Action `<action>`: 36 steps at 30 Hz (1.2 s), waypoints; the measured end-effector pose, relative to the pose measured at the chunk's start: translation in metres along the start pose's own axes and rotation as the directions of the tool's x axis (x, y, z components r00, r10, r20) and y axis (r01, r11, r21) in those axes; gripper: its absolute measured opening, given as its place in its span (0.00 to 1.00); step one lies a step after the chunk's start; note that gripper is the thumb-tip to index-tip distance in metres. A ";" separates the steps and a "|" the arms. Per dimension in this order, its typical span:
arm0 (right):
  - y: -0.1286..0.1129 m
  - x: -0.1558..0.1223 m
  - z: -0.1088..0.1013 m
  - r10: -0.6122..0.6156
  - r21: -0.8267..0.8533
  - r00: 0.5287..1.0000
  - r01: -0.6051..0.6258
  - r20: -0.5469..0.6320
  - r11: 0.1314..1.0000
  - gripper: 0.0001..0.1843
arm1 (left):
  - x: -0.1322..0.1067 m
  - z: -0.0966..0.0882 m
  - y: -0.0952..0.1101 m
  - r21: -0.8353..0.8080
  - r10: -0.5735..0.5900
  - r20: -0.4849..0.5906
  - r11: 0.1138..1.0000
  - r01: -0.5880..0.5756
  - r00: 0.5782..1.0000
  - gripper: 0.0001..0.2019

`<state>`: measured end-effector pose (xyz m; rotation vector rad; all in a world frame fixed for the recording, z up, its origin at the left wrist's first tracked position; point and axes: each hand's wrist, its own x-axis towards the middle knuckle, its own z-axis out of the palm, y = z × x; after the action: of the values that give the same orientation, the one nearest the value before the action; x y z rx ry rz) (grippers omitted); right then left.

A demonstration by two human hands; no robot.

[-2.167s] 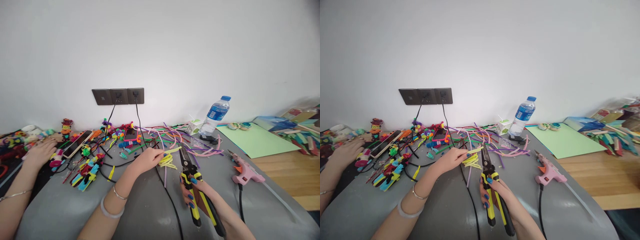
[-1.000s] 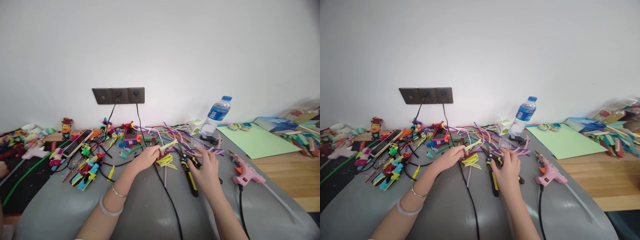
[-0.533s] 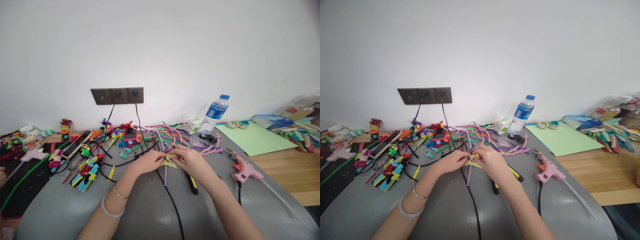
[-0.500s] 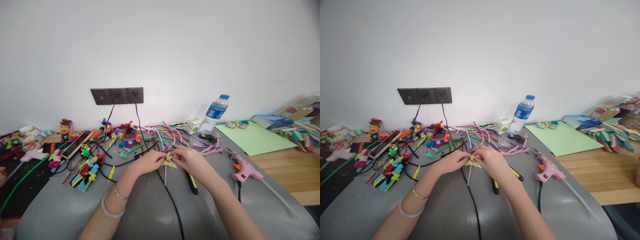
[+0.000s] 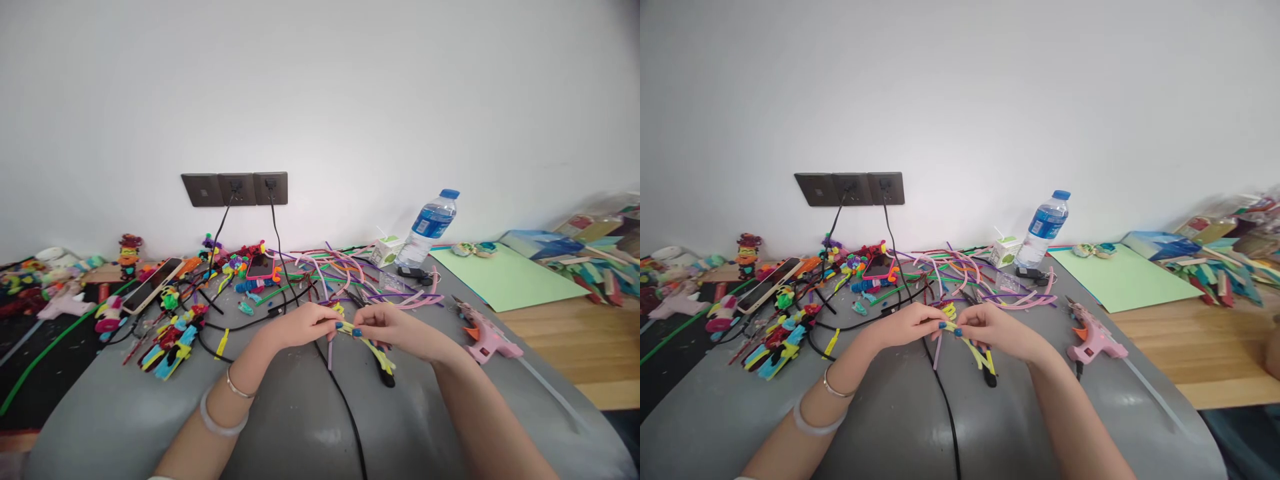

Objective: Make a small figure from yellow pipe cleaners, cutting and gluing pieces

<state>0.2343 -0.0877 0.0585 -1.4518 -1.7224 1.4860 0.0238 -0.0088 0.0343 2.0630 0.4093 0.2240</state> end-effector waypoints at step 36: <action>0.005 0.018 0.055 -0.148 0.805 0.909 0.415 -0.390 0.425 0.16 | 0.008 0.031 -0.006 -0.844 0.168 0.232 0.525 0.112 0.958 0.27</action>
<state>0.1846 -0.0964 0.0308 -0.6685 -0.7021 1.5138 0.0404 -0.0277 0.0131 1.0680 0.0332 0.0998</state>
